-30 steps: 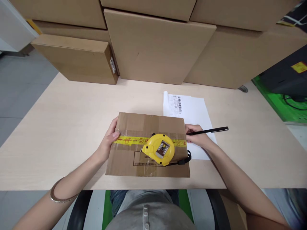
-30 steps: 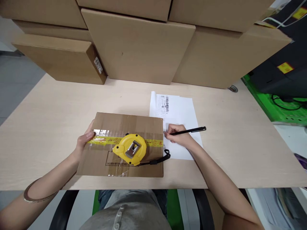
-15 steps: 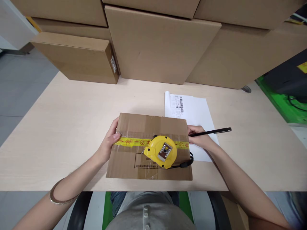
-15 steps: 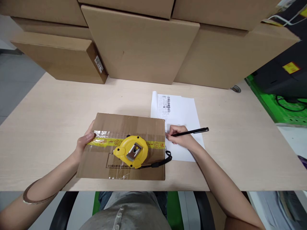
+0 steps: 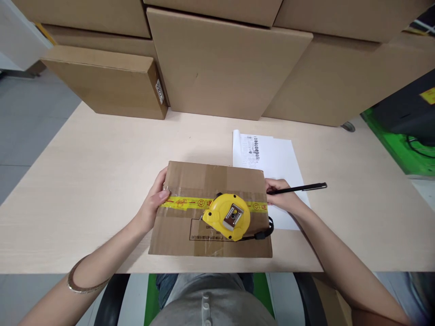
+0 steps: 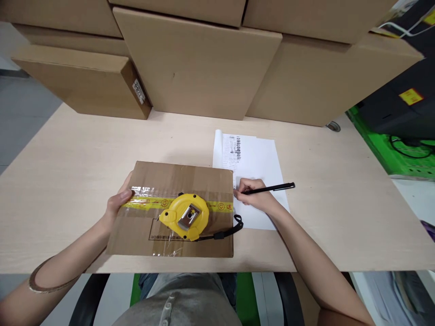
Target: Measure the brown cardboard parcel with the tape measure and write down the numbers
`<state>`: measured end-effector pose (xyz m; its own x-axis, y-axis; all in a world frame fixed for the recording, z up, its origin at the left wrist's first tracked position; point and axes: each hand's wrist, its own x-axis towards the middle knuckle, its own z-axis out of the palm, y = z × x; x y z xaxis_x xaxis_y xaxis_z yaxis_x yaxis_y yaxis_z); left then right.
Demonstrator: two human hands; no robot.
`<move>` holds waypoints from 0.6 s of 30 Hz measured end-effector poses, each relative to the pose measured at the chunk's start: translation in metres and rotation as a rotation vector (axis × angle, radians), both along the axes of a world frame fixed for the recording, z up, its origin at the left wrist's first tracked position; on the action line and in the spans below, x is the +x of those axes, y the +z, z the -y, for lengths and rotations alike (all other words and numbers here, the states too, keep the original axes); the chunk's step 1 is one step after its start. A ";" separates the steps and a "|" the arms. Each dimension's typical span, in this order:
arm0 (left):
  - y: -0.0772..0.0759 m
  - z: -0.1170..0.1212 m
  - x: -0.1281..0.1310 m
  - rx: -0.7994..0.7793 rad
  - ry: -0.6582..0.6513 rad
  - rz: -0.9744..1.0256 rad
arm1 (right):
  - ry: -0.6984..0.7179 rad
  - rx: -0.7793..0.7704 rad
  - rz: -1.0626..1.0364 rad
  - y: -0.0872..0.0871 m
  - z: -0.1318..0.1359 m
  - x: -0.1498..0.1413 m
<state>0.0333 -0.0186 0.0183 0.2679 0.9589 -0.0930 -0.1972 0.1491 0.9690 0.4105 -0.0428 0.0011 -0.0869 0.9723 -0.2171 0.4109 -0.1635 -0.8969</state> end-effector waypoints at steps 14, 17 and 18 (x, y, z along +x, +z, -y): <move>0.002 0.002 0.002 -0.039 0.008 0.021 | 0.012 0.010 0.091 0.000 -0.002 0.000; 0.005 0.002 0.005 -0.025 0.000 0.060 | -0.001 -0.018 0.171 0.001 -0.002 0.003; 0.006 0.003 0.007 -0.027 -0.003 0.070 | -0.013 -0.025 0.212 0.002 -0.001 0.004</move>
<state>0.0399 -0.0218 0.0245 0.2776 0.9555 -0.0997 -0.2639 0.1756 0.9484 0.4141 -0.0420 0.0030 -0.0241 0.9671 -0.2534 0.5874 -0.1914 -0.7864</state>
